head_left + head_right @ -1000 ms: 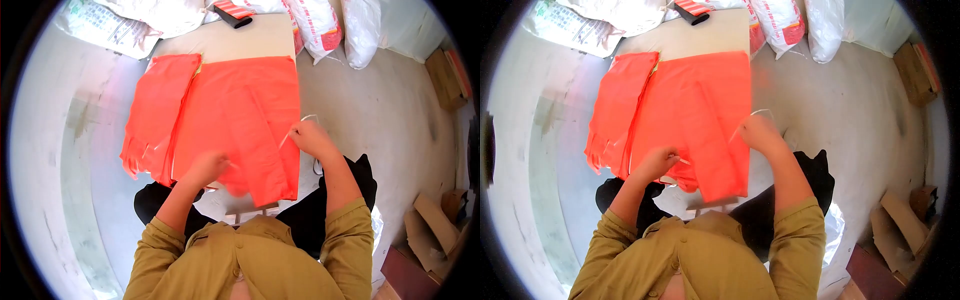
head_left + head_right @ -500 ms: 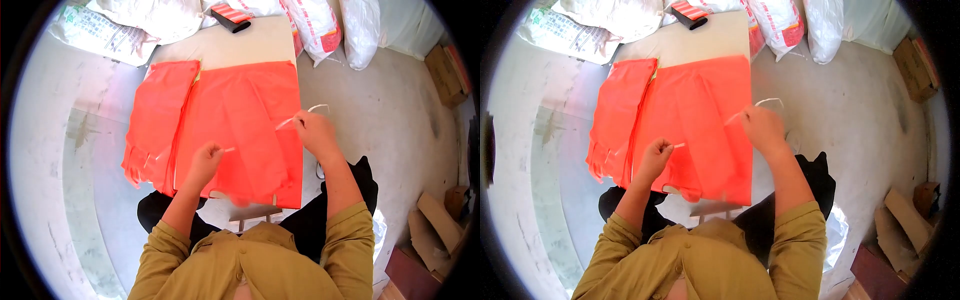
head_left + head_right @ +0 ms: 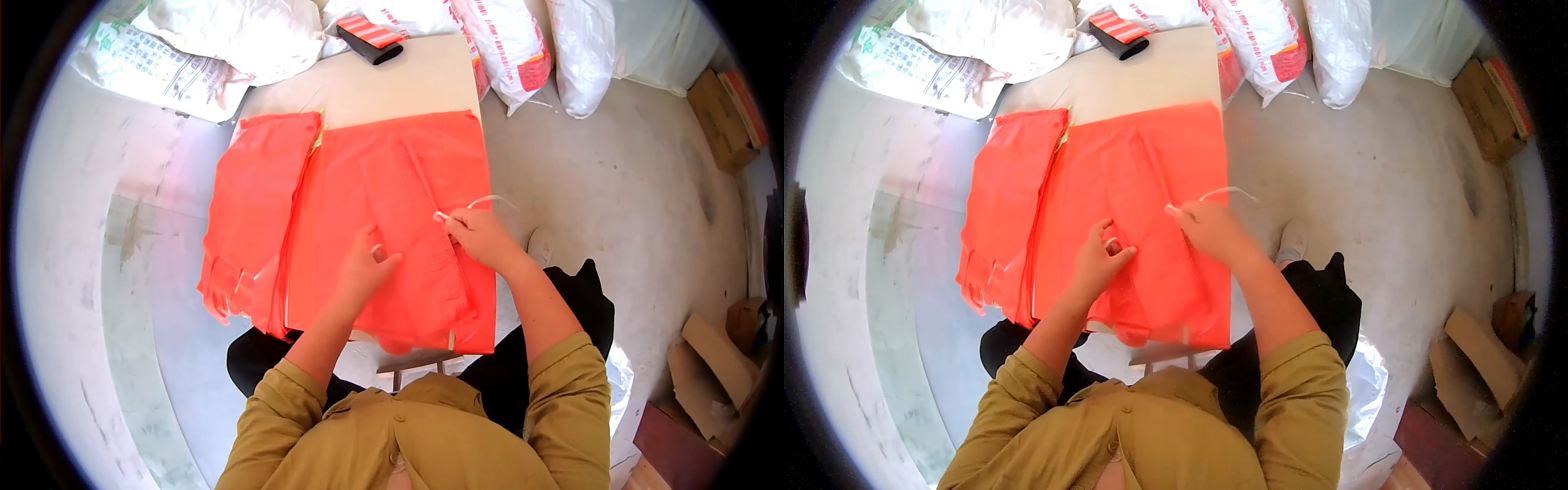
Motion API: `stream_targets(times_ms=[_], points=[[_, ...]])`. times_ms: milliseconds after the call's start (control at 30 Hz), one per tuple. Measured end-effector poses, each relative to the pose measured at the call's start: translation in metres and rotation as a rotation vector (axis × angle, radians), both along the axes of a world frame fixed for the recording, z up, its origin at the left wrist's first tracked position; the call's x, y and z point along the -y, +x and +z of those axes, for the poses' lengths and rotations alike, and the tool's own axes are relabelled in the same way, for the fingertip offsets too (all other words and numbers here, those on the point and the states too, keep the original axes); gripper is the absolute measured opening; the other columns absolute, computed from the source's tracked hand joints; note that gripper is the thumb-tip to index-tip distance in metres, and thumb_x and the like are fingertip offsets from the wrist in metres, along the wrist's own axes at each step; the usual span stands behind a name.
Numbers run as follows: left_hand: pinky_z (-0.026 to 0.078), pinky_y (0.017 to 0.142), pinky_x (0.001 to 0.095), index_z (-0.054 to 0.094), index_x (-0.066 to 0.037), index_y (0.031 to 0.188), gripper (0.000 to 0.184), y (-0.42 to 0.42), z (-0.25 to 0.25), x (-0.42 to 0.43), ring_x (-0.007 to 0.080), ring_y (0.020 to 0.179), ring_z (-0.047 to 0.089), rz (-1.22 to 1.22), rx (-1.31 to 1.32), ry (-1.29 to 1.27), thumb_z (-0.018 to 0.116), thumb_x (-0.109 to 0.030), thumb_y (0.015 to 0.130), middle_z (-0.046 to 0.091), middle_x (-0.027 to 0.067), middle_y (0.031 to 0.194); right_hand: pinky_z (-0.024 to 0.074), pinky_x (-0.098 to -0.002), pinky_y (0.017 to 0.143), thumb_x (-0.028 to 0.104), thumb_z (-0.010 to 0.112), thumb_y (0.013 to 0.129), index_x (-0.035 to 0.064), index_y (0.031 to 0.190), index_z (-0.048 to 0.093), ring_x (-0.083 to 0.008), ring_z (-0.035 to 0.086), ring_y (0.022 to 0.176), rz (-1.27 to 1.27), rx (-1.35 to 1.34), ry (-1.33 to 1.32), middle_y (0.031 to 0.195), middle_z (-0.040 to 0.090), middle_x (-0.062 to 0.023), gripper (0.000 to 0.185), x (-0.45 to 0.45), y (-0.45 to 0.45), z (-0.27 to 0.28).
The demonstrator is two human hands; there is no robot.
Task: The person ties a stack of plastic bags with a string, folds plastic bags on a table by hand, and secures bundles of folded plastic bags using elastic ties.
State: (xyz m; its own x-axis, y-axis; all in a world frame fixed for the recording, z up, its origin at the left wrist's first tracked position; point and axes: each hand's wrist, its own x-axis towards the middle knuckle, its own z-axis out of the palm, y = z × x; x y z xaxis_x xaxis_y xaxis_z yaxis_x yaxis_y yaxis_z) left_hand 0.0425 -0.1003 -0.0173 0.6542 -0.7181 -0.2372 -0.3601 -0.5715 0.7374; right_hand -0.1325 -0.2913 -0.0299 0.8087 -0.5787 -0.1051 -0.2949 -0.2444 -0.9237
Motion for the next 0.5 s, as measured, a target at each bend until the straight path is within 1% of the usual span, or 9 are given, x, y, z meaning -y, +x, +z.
stream_targets(times_ms=[100,167,200,267,300,333,400,500], points=[[0.050,0.077,0.0287,0.041,-0.002,0.148,0.074,0.001,-0.004,-0.002,0.0108,0.080,0.055,-0.054,-0.008,0.062,0.080,-0.016,0.086,0.058,0.0012,0.087,0.0521,-0.0306,0.072,0.027,0.054,0.103,-0.0028,0.088,0.063,-0.0116,0.064,0.076,0.005,0.044,0.346,0.085,0.067,-0.0084,0.035,-0.002,-0.002,0.008],[0.049,0.075,0.0277,0.041,-0.003,0.147,0.073,-0.004,-0.019,-0.011,0.0101,0.080,0.055,-0.087,-0.046,-0.004,0.079,-0.016,0.087,0.057,-0.0002,0.085,0.0523,-0.0307,0.072,0.026,0.053,0.103,-0.0021,0.091,0.063,-0.0123,0.064,0.075,0.028,0.047,0.331,0.086,0.067,-0.0086,0.032,0.001,-0.006,0.015],[0.048,0.073,0.0272,0.041,-0.003,0.147,0.072,-0.009,-0.016,-0.013,0.0098,0.080,0.055,-0.103,-0.066,-0.036,0.078,-0.015,0.087,0.057,-0.0008,0.084,0.0523,-0.0307,0.072,0.025,0.053,0.103,-0.0018,0.092,0.063,-0.0126,0.064,0.075,0.040,0.048,0.324,0.087,0.067,-0.0087,0.031,0.003,-0.009,0.016],[0.048,0.073,0.0266,0.046,-0.002,0.143,0.061,-0.014,-0.005,-0.019,0.0093,0.080,0.055,-0.116,-0.043,0.040,0.075,-0.014,0.090,0.058,-0.0017,0.084,0.0523,-0.0307,0.073,0.024,0.053,0.103,-0.0017,0.094,0.064,-0.0124,0.064,0.075,-0.054,-0.023,-0.033,0.086,0.067,-0.0085,0.029,0.014,-0.018,0.003],[0.047,0.073,0.0264,0.049,-0.002,0.140,0.055,-0.017,0.001,-0.021,0.0091,0.080,0.055,-0.123,-0.032,0.078,0.073,-0.014,0.092,0.059,-0.0022,0.084,0.0523,-0.0307,0.073,0.023,0.053,0.103,-0.0017,0.096,0.064,-0.0125,0.064,0.076,-0.093,-0.040,-0.094,0.087,0.067,-0.0087,0.029,0.017,-0.022,0.003],[0.049,0.072,0.0283,0.052,-0.003,0.138,0.051,-0.014,-0.003,-0.024,0.0112,0.080,0.058,-0.126,-0.049,0.038,0.072,-0.016,0.092,0.061,0.0008,0.085,0.0523,-0.0307,0.073,0.023,0.053,0.103,-0.0016,0.098,0.065,-0.0126,0.065,0.077,-0.133,-0.058,-0.154,0.088,0.068,-0.0089,0.028,0.020,-0.026,0.003],[0.051,0.072,0.0321,0.058,-0.006,0.133,0.044,0.002,-0.019,-0.034,0.0154,0.081,0.064,-0.130,-0.081,-0.044,0.071,-0.021,0.093,0.065,0.0068,0.087,0.0523,-0.0308,0.074,0.022,0.054,0.102,-0.0013,0.103,0.067,-0.0133,0.066,0.080,-0.195,-0.054,-0.036,0.092,0.069,-0.0099,0.027,0.023,-0.034,0.009],[0.047,0.066,0.0277,0.065,-0.005,0.122,0.027,0.023,-0.023,-0.046,0.0099,0.076,0.058,-0.095,-0.066,-0.075,0.064,-0.016,0.098,0.061,0.0010,0.084,0.0508,-0.0406,0.080,0.024,0.054,0.098,0.0001,0.110,0.068,-0.0313,0.067,0.088,-0.254,0.000,-0.004,0.099,0.070,-0.0188,0.030,0.018,-0.038,0.022]])
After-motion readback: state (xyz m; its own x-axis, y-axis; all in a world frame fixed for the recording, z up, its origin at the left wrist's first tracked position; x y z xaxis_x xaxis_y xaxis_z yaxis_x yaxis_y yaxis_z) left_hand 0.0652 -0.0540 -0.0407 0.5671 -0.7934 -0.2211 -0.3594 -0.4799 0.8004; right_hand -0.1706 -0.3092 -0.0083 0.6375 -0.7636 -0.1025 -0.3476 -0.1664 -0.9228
